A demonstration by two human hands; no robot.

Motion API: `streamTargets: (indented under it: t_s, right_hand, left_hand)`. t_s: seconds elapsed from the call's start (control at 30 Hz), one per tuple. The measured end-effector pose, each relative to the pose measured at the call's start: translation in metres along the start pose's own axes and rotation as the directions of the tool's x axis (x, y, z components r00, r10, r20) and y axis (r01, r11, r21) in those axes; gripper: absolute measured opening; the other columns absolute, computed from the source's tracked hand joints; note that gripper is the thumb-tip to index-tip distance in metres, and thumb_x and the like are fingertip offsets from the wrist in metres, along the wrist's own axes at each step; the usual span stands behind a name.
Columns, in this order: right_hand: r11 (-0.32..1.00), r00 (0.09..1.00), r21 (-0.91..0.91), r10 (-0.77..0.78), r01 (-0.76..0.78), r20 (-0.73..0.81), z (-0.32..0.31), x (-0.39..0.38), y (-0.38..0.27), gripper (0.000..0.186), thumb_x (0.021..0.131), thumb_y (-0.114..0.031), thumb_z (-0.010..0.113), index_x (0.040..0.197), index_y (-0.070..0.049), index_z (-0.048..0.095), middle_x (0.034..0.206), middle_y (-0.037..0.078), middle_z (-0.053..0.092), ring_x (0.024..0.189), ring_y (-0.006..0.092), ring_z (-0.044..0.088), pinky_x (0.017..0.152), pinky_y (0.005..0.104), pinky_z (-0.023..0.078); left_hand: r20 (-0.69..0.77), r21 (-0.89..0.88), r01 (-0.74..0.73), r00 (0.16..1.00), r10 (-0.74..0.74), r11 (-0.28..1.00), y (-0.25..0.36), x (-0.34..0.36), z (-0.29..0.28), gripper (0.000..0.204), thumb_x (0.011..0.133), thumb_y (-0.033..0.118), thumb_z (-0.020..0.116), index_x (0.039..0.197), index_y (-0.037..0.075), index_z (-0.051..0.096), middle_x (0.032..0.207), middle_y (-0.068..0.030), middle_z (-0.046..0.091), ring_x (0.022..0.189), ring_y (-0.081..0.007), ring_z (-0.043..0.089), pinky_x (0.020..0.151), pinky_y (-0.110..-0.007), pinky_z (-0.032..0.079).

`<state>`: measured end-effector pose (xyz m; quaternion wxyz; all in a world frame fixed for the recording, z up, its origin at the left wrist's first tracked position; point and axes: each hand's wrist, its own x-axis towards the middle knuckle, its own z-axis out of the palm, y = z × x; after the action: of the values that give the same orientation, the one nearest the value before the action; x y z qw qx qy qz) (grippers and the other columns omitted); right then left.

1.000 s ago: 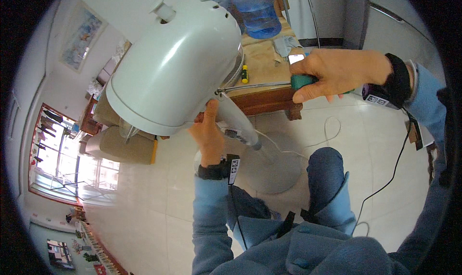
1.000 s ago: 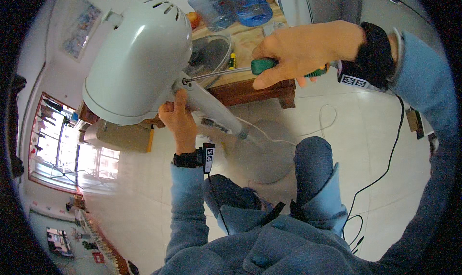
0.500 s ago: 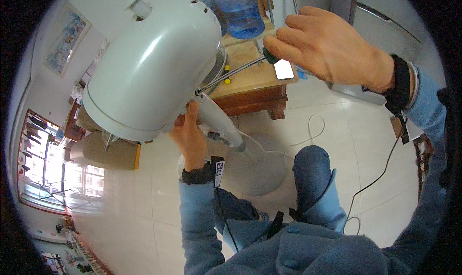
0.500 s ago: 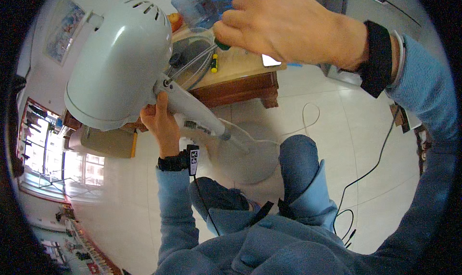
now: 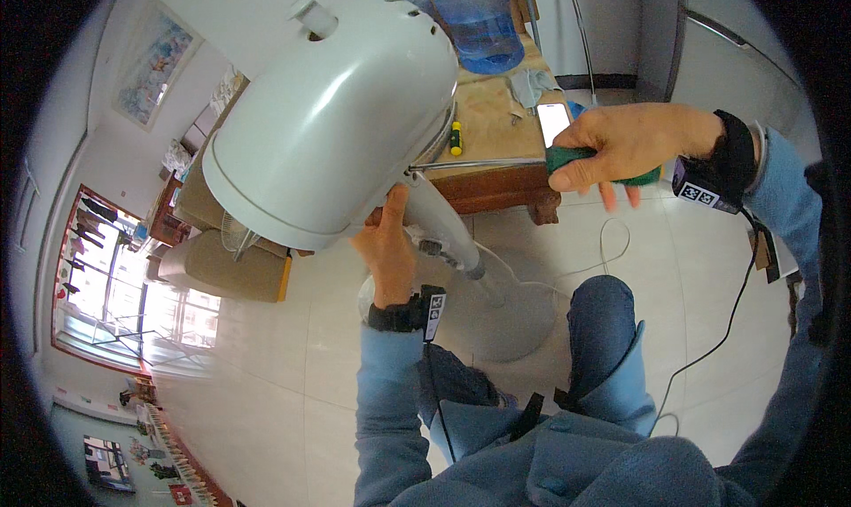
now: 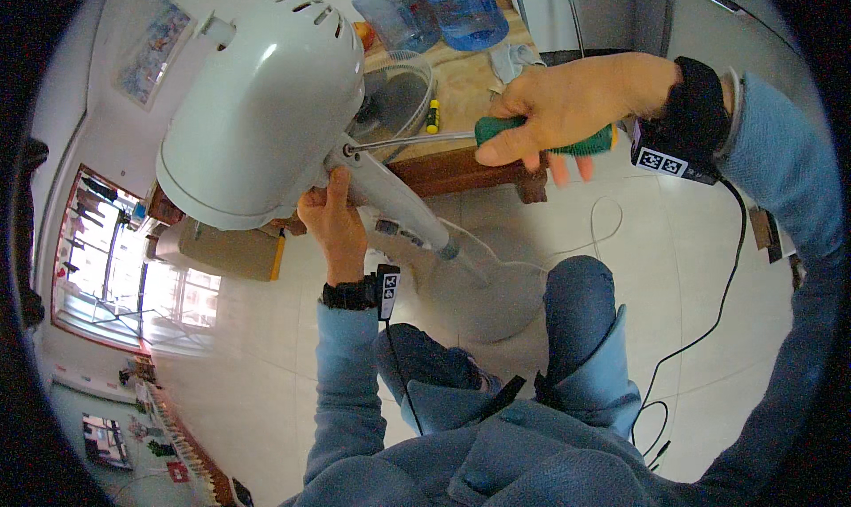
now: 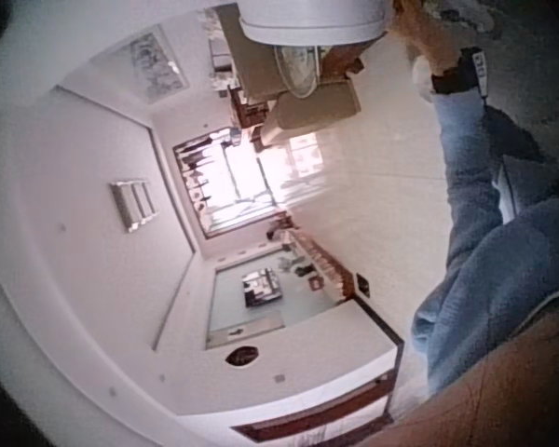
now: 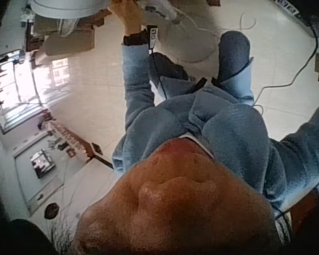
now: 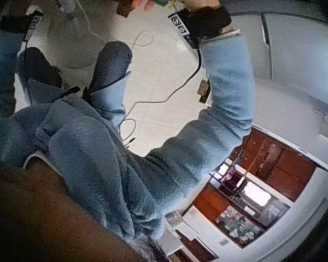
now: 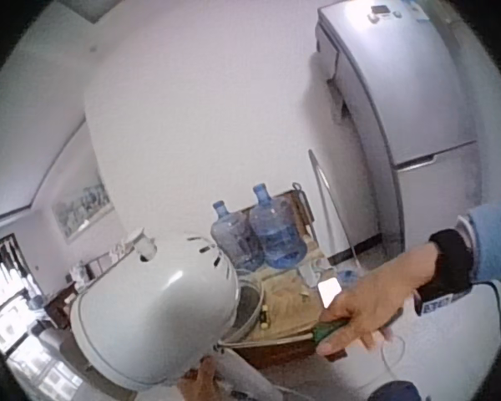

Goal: The person uses a screwdriver to remove screws from a standing fan's motor housing. They detach the housing, inspect the internal components, and then reattach the housing, securing it with the same screws.

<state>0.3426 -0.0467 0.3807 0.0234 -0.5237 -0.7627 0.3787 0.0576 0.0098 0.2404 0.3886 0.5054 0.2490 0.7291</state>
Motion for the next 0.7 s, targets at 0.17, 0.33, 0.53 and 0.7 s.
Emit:
streamTargets:
  t_s: [0.17, 0.33, 0.53, 0.7]
  right_hand:
    - [0.854, 0.949, 0.513, -0.087, -0.086, 0.303, -0.007, 0.001, 0.002, 0.034, 0.093, -0.031, 0.055, 0.102, 0.002, 0.054, 0.084, 0.019, 0.068, 0.051, 0.0152, 0.061, 0.039, 0.0261, 0.049]
    - [0.923, 0.938, -0.169, -0.345, 0.345, 0.035, -0.002, 0.004, 0.005, 0.031, 0.089, -0.022, 0.058, 0.109, 0.0, 0.053, 0.073, 0.014, 0.064, 0.052, 0.018, 0.059, 0.047, 0.0316, 0.049]
    - [-0.02, 0.534, -0.966, -0.836, -0.259, -0.126, 0.01, -0.009, 0.001, 0.044, 0.085, -0.013, 0.057, 0.125, 0.001, 0.046, 0.082, 0.005, 0.058, 0.064, 0.0172, 0.055, 0.058, 0.0286, 0.048]
    - [0.493, 0.727, -0.87, -0.601, 0.008, -0.334, 0.014, -0.007, 0.003, 0.036, 0.085, -0.027, 0.062, 0.111, -0.004, 0.055, 0.073, 0.003, 0.061, 0.061, 0.0151, 0.059, 0.052, 0.0269, 0.047]
  left_hand:
    - [0.016, 0.003, 0.021, 1.0, -0.021, 1.0, -0.002, 0.002, -0.003, 0.022, 0.083, 0.002, 0.069, 0.102, -0.001, 0.06, 0.099, -0.0052, 0.065, 0.085, -0.0138, 0.06, 0.076, -0.027, 0.048]
    - [-0.019, -0.012, -0.019, 1.0, 0.019, 1.0, -0.001, 0.002, 0.001, 0.018, 0.083, 0.003, 0.069, 0.099, 0.0, 0.061, 0.097, -0.0053, 0.065, 0.08, -0.0127, 0.06, 0.071, -0.027, 0.048]
    - [-0.033, 0.132, 0.142, 0.99, -0.139, 0.981, 0.01, -0.003, -0.002, 0.016, 0.082, 0.005, 0.07, 0.096, 0.001, 0.064, 0.093, -0.0033, 0.064, 0.082, -0.0127, 0.057, 0.076, -0.026, 0.044]
    - [-0.018, -0.012, 0.07, 0.997, -0.07, 0.998, 0.011, -0.006, 0.005, 0.018, 0.081, 0.005, 0.071, 0.097, -0.001, 0.065, 0.093, -0.0033, 0.064, 0.082, -0.0113, 0.056, 0.075, -0.025, 0.044]
